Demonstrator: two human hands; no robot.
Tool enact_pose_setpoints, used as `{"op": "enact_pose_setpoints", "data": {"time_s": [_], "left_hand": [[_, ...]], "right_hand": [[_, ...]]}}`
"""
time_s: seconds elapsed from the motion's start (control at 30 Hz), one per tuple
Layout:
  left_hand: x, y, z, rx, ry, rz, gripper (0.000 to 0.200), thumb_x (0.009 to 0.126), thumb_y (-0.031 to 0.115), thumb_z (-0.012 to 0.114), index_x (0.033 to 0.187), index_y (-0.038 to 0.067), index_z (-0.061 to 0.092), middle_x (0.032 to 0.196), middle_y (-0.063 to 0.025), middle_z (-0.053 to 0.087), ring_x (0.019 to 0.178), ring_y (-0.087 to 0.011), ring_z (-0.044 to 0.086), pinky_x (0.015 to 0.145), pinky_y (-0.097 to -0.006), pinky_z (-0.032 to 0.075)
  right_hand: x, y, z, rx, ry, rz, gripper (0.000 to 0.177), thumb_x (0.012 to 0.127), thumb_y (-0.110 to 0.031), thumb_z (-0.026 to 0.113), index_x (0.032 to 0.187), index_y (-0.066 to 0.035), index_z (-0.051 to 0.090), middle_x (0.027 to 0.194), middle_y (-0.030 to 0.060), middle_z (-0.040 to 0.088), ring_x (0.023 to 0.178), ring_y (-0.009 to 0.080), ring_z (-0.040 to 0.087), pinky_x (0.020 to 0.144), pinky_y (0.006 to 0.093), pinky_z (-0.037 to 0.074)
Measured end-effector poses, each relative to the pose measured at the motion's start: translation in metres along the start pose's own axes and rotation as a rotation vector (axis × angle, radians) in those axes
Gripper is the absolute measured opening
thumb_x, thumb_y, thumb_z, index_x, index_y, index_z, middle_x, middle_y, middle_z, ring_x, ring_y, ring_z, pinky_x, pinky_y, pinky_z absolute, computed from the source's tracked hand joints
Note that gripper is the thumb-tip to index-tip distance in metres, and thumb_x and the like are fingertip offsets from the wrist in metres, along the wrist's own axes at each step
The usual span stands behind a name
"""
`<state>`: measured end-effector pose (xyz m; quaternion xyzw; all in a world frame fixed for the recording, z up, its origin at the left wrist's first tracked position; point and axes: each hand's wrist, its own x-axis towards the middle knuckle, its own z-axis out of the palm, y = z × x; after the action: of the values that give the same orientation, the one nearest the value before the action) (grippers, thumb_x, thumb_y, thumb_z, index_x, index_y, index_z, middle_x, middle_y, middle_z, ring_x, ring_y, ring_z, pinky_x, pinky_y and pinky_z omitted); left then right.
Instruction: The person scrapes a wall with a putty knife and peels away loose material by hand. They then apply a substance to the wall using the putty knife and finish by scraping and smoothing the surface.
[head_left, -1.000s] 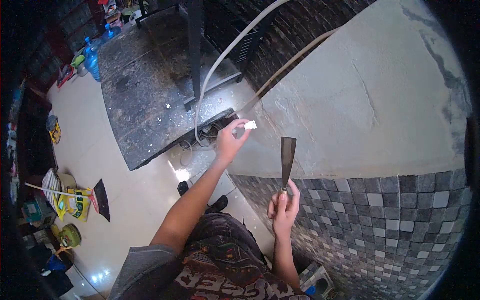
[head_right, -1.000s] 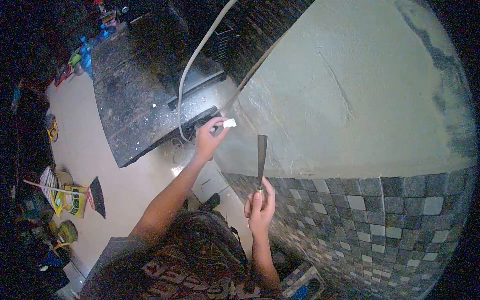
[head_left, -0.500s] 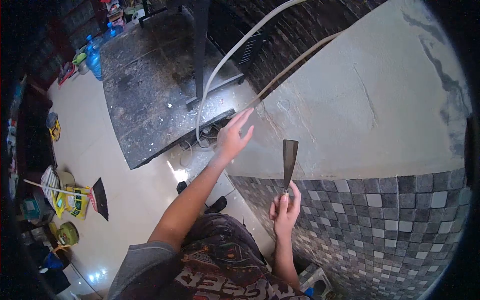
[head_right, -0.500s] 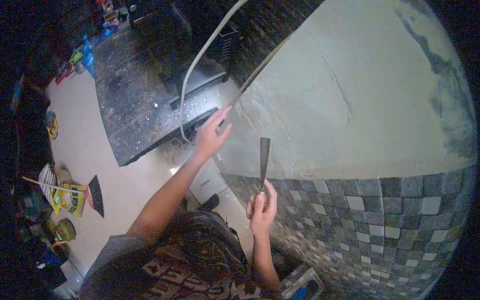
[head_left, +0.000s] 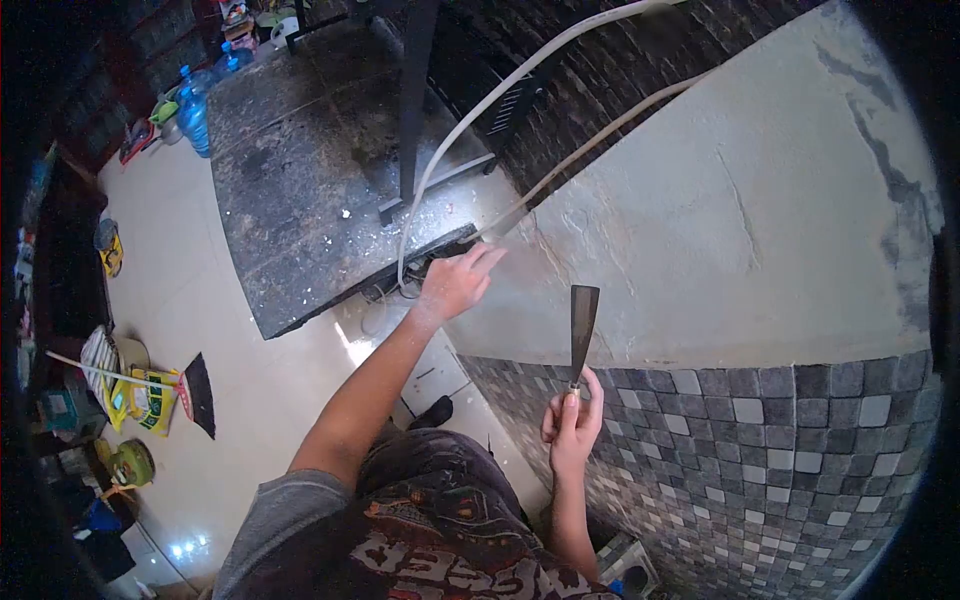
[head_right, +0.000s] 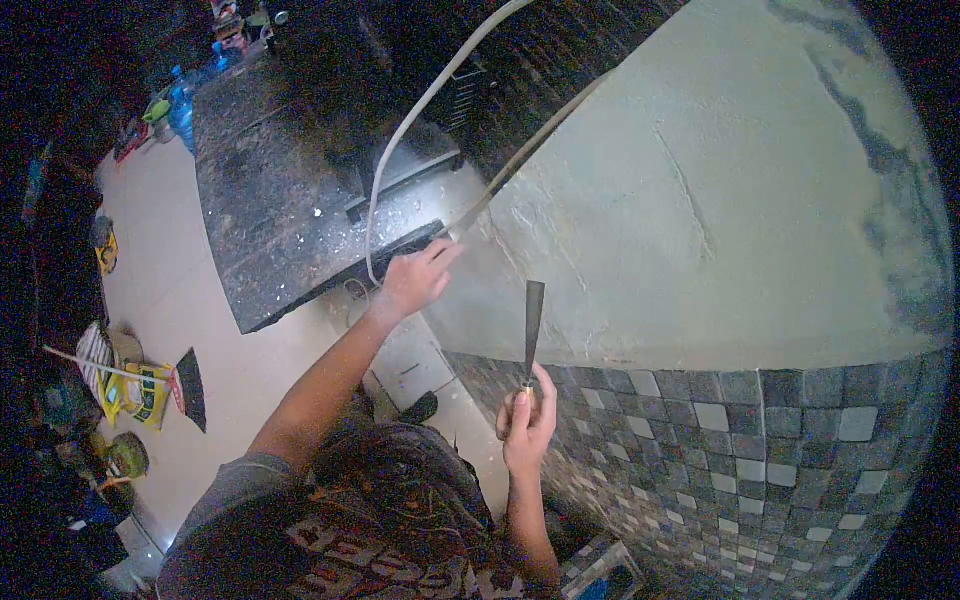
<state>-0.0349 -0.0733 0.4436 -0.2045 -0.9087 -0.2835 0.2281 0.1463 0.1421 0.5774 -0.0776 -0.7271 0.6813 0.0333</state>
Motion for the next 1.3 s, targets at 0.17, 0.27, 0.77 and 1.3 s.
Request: {"op": "enact_pose_setpoints", "data": {"time_s": [0.17, 0.27, 0.77, 1.3], "left_hand": [[0.029, 0.027, -0.024, -0.047, 0.034, -0.128, 0.074, 0.085, 0.014, 0.064, 0.154, 0.026, 0.041, 0.118, -0.0044, 0.059, 0.067, -0.0271, 0.069, 0.055, -0.0385, 0.058], [0.030, 0.025, -0.023, -0.022, -0.025, -0.118, 0.079, 0.084, 0.016, 0.068, 0.156, 0.025, 0.037, 0.119, -0.0064, 0.058, 0.071, -0.0266, 0.070, 0.058, -0.0381, 0.059], [0.038, 0.021, -0.013, -0.166, 0.023, -0.144, 0.057, 0.087, 0.011, 0.062, 0.142, 0.017, 0.049, 0.121, -0.0081, 0.058, 0.074, -0.0319, 0.070, 0.060, -0.0416, 0.059], [0.062, 0.001, -0.029, -0.227, -0.146, -0.113, 0.051, 0.087, 0.014, 0.065, 0.136, 0.022, 0.052, 0.123, -0.0088, 0.053, 0.084, -0.0361, 0.070, 0.071, -0.0482, 0.059]], "right_hand": [[0.003, -0.002, 0.008, -0.004, -0.043, -0.002, 0.041, 0.107, -0.017, 0.048, 0.146, -0.005, 0.041, 0.070, -0.0007, 0.052, 0.045, 0.0052, 0.040, 0.042, 0.0221, 0.029], [0.005, 0.000, 0.009, 0.003, -0.029, -0.003, 0.041, 0.107, -0.017, 0.048, 0.146, -0.004, 0.041, 0.070, -0.0006, 0.052, 0.046, 0.0054, 0.041, 0.042, 0.0221, 0.030], [0.006, 0.001, 0.008, -0.042, -0.012, -0.006, 0.040, 0.107, -0.016, 0.046, 0.146, -0.005, 0.042, 0.068, -0.0007, 0.051, 0.045, 0.0056, 0.041, 0.042, 0.0222, 0.030], [0.030, -0.011, 0.019, -0.048, -0.088, 0.034, 0.042, 0.107, -0.016, 0.048, 0.147, -0.007, 0.041, 0.068, -0.0021, 0.046, 0.046, 0.0051, 0.037, 0.041, 0.0231, 0.028]]}}
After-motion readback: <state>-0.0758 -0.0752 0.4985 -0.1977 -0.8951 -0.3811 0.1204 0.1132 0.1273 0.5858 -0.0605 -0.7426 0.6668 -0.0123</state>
